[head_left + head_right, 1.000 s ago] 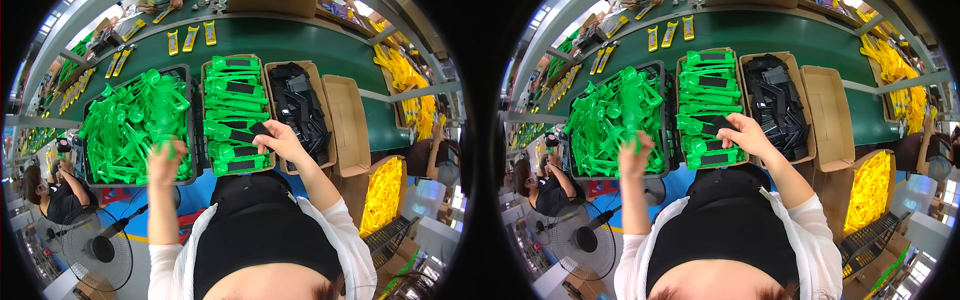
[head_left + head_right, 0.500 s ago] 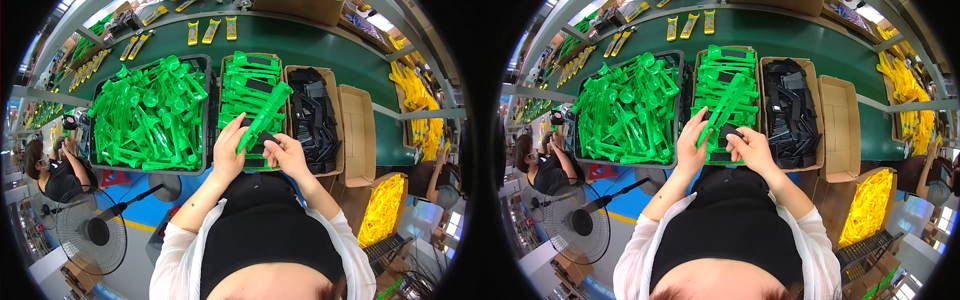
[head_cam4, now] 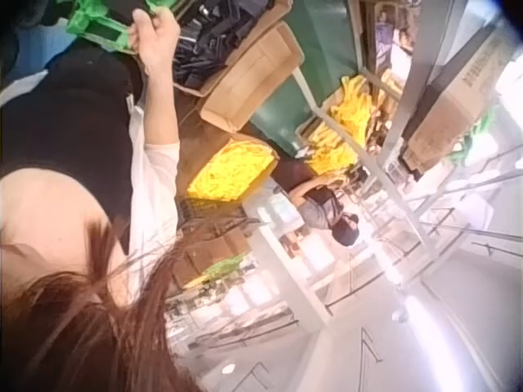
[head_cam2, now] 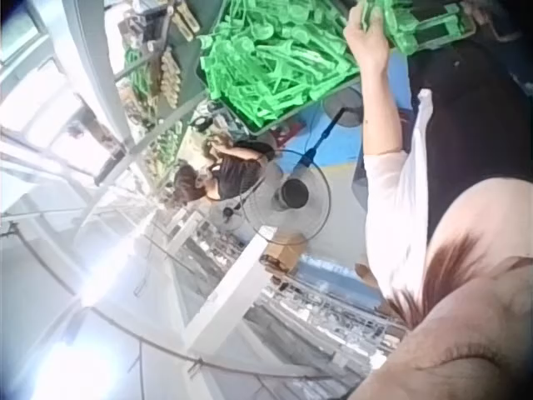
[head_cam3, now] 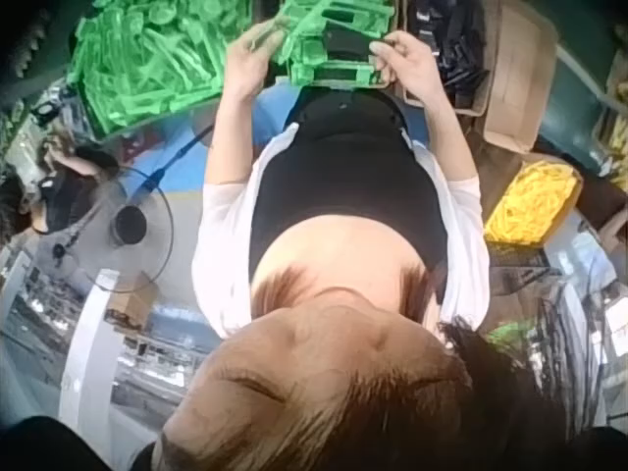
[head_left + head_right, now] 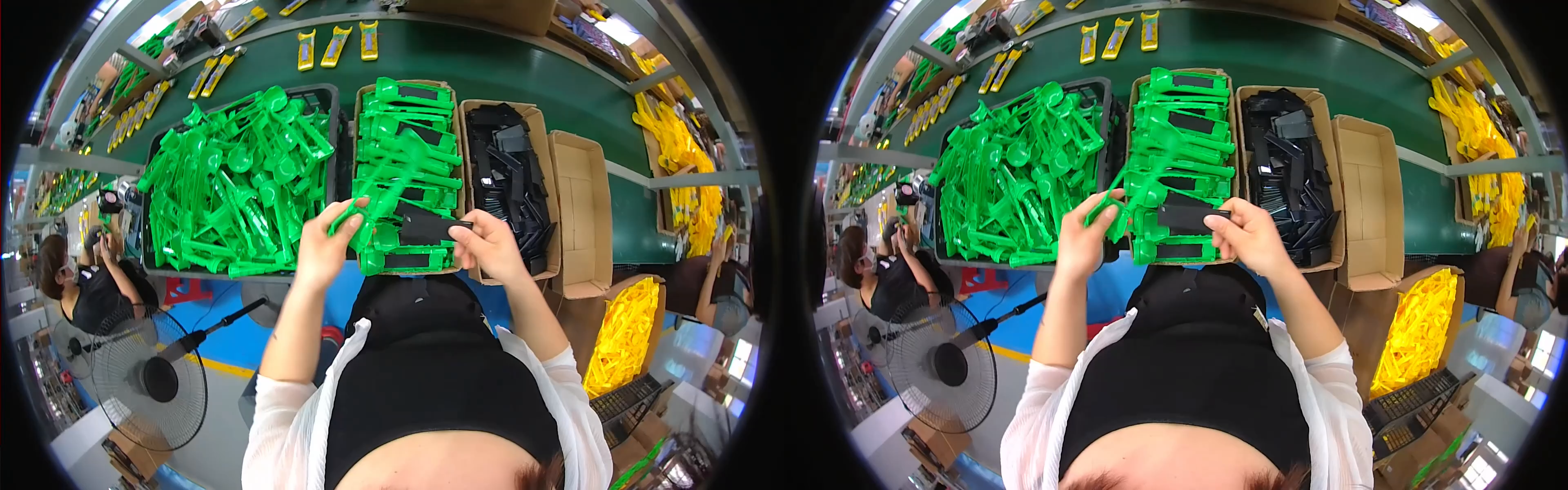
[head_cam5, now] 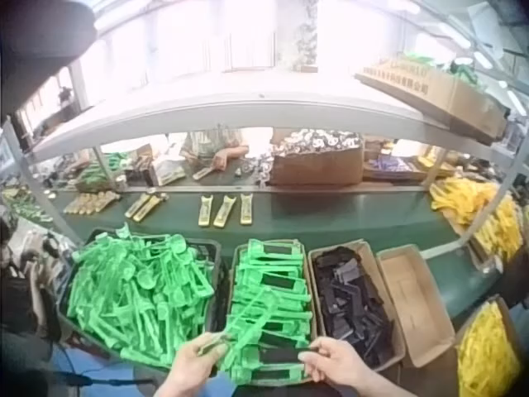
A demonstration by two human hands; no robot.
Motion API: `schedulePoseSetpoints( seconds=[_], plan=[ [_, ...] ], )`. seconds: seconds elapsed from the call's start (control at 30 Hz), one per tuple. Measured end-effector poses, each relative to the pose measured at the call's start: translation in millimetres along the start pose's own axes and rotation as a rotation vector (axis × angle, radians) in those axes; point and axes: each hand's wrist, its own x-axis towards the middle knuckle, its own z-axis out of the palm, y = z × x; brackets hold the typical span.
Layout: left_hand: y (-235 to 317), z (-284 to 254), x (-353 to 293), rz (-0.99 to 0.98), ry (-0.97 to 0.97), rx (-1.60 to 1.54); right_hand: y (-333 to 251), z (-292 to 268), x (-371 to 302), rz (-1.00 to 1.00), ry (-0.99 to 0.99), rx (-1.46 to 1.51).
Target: Assembling plastic green components with black solar panels at a factory assembly line.
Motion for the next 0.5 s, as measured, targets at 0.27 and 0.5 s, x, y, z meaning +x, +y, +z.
schedulePoseSetpoints(
  seconds=[0.27, 0.5],
  plan=[
    [-21, -10, 12, -0.256, -0.33, -0.06, -25, 18, 6, 0.057, -0.047, -0.332],
    [-21, -8, 15, -0.328, -0.396, -0.088, -27, 30, 10, 0.148, 0.032, -0.468]
  ],
)
